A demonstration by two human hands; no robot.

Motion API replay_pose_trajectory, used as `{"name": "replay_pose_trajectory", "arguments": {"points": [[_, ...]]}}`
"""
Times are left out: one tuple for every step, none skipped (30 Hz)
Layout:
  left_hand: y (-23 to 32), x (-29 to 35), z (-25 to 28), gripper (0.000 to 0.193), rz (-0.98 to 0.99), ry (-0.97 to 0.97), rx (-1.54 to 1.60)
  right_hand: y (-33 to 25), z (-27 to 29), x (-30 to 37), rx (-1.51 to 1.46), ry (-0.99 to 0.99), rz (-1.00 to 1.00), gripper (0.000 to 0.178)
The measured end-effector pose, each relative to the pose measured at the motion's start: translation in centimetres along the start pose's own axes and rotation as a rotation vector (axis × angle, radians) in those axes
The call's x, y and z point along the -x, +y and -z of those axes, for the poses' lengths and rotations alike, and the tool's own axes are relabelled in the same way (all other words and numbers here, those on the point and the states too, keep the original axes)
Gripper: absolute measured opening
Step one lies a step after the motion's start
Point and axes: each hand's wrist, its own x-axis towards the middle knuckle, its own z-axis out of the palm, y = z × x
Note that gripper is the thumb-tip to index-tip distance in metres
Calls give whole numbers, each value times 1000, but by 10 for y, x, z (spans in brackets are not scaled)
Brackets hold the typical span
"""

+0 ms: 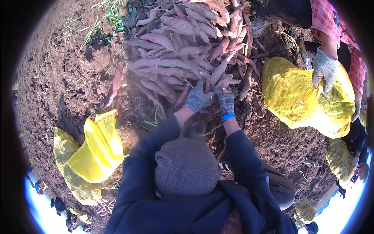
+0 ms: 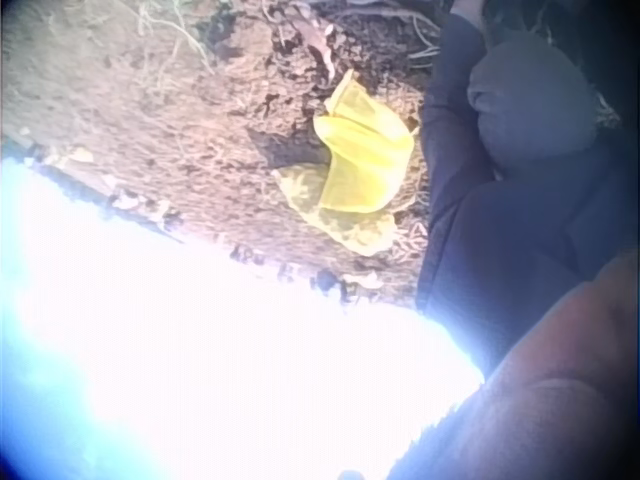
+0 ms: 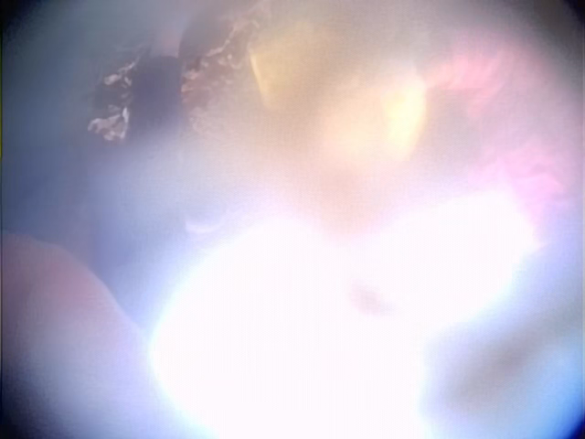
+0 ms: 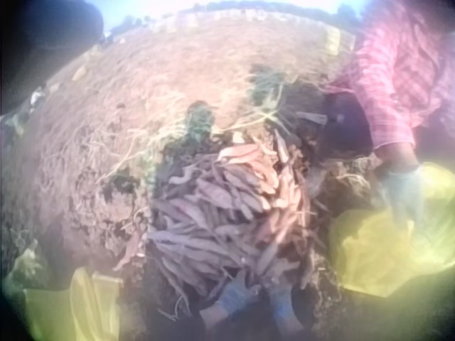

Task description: The person gathers sweet potatoes from a pile on the ground and places them into a yellow mesh bag held by another worker. The person repeatedly picks up handfuls of sweet potatoes and transfers them into the bag.

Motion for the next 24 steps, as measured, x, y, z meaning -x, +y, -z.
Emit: {"name": "replay_pose_trajectory", "arguments": {"points": [[1, 4, 2, 71, 79, -29, 119, 1, 3, 1, 41, -45, 27, 52], [1, 8, 6, 67, 125, -94, 309, 1, 5, 1, -15, -57, 191, 51], [0, 13, 9, 63, 126, -99, 350, -1, 9, -2, 34, -15, 311, 49], [-4, 22, 12, 57, 57, -43, 212, -7, 14, -7, 91, 7, 410, 47], [-11, 33, 16, 47, -42, 1, 230, -13, 20, -12, 148, 24, 508, 45], [-18, 44, 20, 37, -99, 36, 236, -21, 28, -21, 116, 95, 486, 43], [-27, 56, 24, 36, -171, 67, 414, -31, 38, -33, 93, 165, 438, 43], [-36, 67, 27, 35, -203, 87, 585, -42, 43, -52, 333, 210, 379, 51], [-46, 73, 33, 35, -258, 107, 687, -47, 51, -61, 433, 114, 193, 60], [-56, 78, 38, 35, -241, 197, 642, -46, 51, -68, 599, -13, 240, 63], [-65, 81, 44, 36, -249, 287, 526, -45, 51, -75, 778, -100, 219, 66], [-73, 82, 46, 37, -202, 400, 408, -40, 48, -78, 770, -95, 276, 68], [-81, 83, 46, 37, -220, 436, 379, -33, 43, -79, 761, -90, 332, 71], [-88, 84, 46, 38, -185, 496, 355, -26, 41, -81, 774, -134, 377, 73], [-94, 80, 45, 38, -99, 534, 328, -21, 39, -81, 683, -124, 358, 73], [-100, 79, 43, 38, -171, 533, 321, -17, 41, -81, 611, -161, 323, 73], [-104, 75, 42, 37, -103, 539, 334, -11, 41, -78, 554, -203, 270, 73], [-107, 69, 41, 37, -55, 519, 338, -11, 45, -79, 588, -337, 56, 75], [-109, 63, 39, 37, -52, 523, 341, -9, 47, -76, 562, -407, 83, 75], [-111, 57, 36, 34, 20, 474, 454, -8, 50, -73, 538, -406, 97, 75], [-112, 52, 34, 35, 20, 443, 467, -6, 51, -68, 537, -360, 66, 75], [-113, 49, 33, 35, 17, 447, 483, -4, 52, -64, 439, -387, 111, 81], [-114, 48, 32, 36, 48, 433, 492, -2, 50, -60, 363, -375, 115, 87], [-114, 48, 33, 40, 21, 471, 528, 0, 47, -56, 286, -365, 118, 93]]}}
